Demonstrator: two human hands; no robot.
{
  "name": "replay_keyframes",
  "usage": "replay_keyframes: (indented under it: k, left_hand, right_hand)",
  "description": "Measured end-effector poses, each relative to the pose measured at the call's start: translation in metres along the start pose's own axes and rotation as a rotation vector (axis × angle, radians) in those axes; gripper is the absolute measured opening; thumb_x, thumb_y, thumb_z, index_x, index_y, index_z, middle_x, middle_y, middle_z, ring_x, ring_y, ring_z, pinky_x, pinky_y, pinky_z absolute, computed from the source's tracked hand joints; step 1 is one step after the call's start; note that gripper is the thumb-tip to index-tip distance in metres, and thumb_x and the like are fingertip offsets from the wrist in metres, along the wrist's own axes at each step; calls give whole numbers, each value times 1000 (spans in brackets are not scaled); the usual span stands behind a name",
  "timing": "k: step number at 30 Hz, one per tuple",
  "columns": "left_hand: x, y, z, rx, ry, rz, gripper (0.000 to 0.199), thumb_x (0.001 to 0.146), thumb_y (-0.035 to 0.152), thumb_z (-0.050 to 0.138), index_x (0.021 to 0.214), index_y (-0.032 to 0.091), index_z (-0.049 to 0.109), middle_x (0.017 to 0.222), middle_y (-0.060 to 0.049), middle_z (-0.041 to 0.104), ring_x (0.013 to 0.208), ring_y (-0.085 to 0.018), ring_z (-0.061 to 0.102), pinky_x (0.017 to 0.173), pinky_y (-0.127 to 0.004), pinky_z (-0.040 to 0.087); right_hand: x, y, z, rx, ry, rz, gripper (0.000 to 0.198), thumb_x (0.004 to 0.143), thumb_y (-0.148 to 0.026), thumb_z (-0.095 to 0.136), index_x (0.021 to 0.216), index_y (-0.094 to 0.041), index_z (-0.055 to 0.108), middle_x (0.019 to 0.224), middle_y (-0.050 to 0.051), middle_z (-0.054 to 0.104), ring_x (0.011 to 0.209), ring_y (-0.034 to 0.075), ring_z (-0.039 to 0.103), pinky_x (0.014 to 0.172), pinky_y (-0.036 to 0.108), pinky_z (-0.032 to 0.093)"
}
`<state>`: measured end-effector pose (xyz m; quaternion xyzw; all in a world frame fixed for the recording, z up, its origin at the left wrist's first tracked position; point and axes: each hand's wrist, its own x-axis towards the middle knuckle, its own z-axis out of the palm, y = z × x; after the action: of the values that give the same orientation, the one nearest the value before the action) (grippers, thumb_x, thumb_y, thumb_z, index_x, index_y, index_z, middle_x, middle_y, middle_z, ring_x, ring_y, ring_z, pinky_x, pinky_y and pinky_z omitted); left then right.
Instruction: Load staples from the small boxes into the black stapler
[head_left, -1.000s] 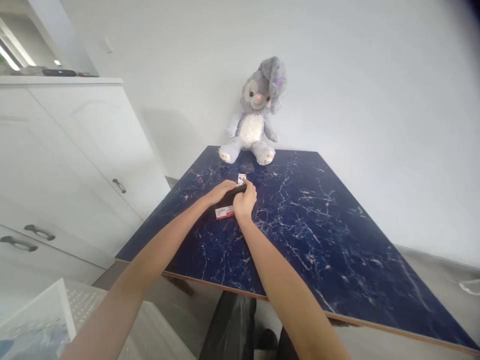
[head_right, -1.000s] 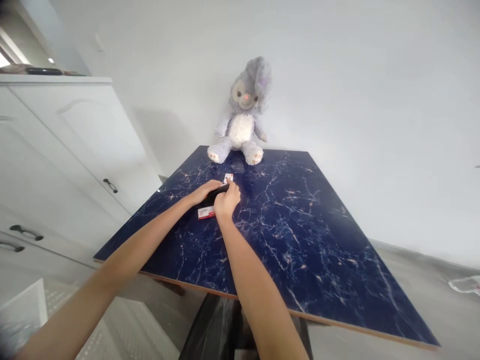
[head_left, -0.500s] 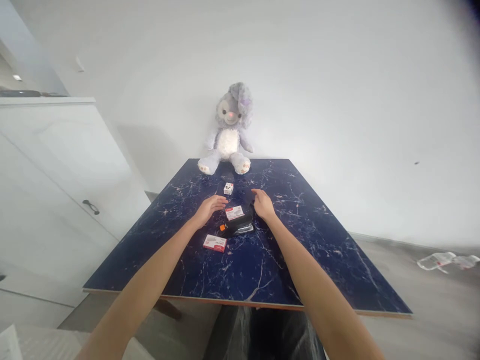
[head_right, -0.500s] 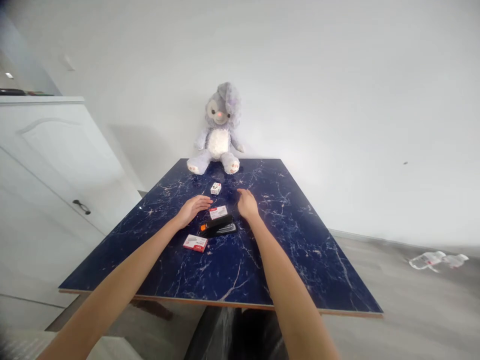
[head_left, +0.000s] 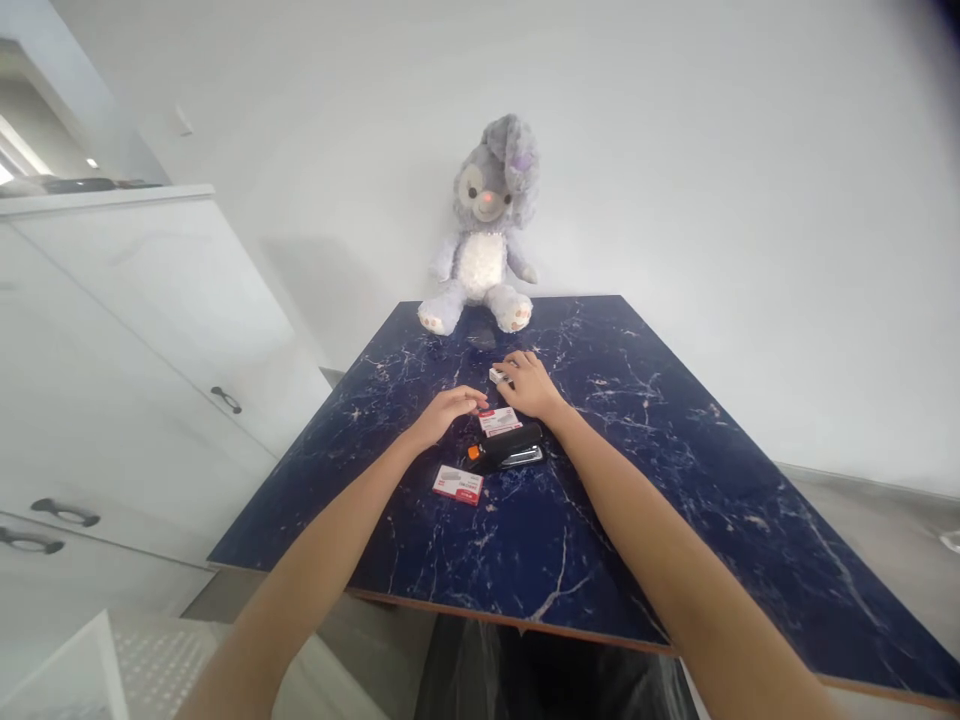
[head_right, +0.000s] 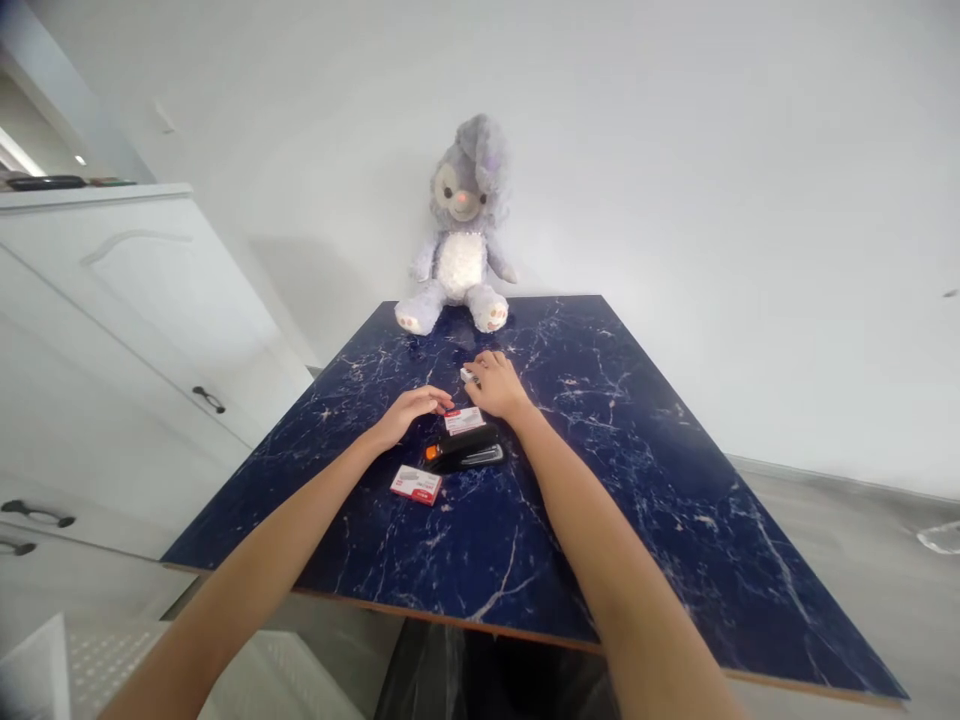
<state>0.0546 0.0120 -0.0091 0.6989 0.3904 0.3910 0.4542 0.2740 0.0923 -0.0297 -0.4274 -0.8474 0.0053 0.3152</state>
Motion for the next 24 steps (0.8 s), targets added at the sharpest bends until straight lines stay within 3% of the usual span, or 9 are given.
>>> replay_keyframes:
  k: [3,6,8,11,14,16,20,24]
  left_hand:
    - [-8,10,-2,114,-118,72,36,92,45,53,108,20,73,110,-8,73,109,-28,64,105,-43,42]
    - [-13,16,-5,219,-177,90,37,93,47,52,111,23,73,117,-7,71,115,-29,62,108,-43,40]
    - [-13,18,-8,224,-246,79,39,87,47,61,118,25,71,122,-7,70,117,-29,61,107,-42,42]
    - [-11,23,-14,281,-343,62,58,73,44,78,127,28,67,133,-7,64,122,-31,59,104,-40,45]
    - [-11,26,-17,333,-390,29,62,72,44,80,130,31,65,138,-7,61,123,-31,59,104,-42,45]
    - [-10,25,-16,336,-381,25,50,75,45,76,122,31,70,136,-6,63,125,-31,57,107,-44,43]
    - [-7,14,-12,390,-238,54,24,80,49,70,91,29,80,125,-5,69,129,-32,54,113,-48,37]
    - [-4,7,-11,420,-180,55,25,83,49,67,92,30,81,122,-5,70,123,-30,58,110,-47,40]
  right_hand:
    - [-23,0,-14,-15,-13,-13,42,87,-14,51,127,-16,64,135,12,57,129,28,43,113,45,32]
    - [-51,-6,-29,-46,-4,109,46,83,-7,48,126,-15,63,127,13,60,119,27,49,107,41,38]
    - [-68,-11,-38,-58,10,175,45,81,-6,48,122,-15,64,120,14,62,112,27,52,102,40,41]
    - [-85,-17,-48,28,-46,146,49,79,-4,46,124,-16,63,117,11,65,107,26,55,101,39,41]
    - [-88,-17,-54,148,-101,202,57,78,-5,44,131,-17,60,125,8,66,111,24,56,102,39,41]
    - [-85,-15,-56,178,-119,244,57,78,-7,47,132,-19,60,128,7,66,115,24,56,103,39,41]
    - [-82,-12,-54,163,-122,178,50,79,-10,51,125,-19,65,122,7,69,109,23,60,102,38,41]
    - [-81,-10,-56,154,-100,171,49,76,-12,55,124,-19,65,119,7,69,108,25,60,99,37,44]
